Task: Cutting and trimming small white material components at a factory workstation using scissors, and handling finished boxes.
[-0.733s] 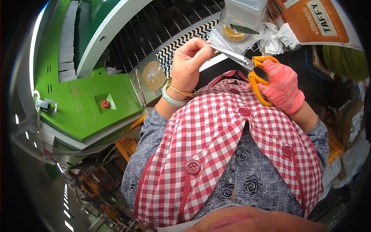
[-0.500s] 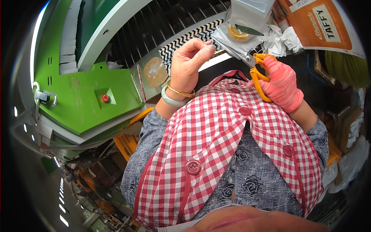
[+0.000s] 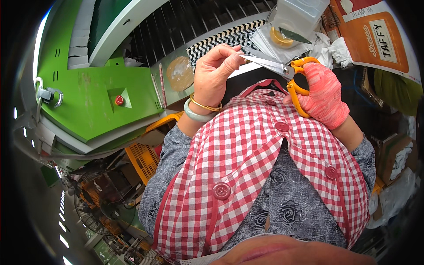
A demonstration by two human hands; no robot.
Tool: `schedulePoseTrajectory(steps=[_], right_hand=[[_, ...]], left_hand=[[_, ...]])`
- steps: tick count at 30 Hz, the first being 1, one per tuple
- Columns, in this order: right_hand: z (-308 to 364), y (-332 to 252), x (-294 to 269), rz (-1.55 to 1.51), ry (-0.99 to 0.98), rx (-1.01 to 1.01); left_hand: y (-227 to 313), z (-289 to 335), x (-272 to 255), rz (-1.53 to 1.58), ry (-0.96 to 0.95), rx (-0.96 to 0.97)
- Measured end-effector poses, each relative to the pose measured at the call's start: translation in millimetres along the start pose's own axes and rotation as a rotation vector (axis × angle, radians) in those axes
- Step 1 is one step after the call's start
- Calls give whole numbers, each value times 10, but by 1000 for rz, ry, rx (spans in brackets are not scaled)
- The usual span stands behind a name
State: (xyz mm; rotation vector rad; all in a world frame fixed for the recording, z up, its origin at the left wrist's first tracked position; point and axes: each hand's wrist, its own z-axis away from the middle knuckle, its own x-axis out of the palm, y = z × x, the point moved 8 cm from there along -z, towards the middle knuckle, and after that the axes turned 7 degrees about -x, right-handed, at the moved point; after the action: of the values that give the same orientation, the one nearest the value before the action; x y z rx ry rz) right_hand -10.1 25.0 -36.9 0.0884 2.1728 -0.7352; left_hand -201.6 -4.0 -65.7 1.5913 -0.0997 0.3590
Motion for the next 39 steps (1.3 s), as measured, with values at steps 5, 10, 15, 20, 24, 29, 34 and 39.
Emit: schedulePoseTrajectory(steps=[5,10,15,20,24,29,34,39], right_hand=[[-17,-12,6,38,-23,-24],[-26,-8,36,65,12,-68],[-27,19,74,56,3,-53],[-10,85,120,35,-23,-44],[-67,25,135,45,-48,-36],[-113,40,205,-53,-60,100],[164,389,378,-426,-132,519],[111,384,405,-1181,-104,739]], left_hand=[[-11,-12,-35,-45,-57,43],[-41,-23,-47,-42,-77,59],[-95,-35,-74,-30,-65,41],[-93,-39,-85,-82,-43,41],[-76,-34,-128,-106,-27,55],[25,-25,-141,-230,-14,122],[35,-24,-120,-201,-32,201],[-45,-74,123,-256,-63,243]])
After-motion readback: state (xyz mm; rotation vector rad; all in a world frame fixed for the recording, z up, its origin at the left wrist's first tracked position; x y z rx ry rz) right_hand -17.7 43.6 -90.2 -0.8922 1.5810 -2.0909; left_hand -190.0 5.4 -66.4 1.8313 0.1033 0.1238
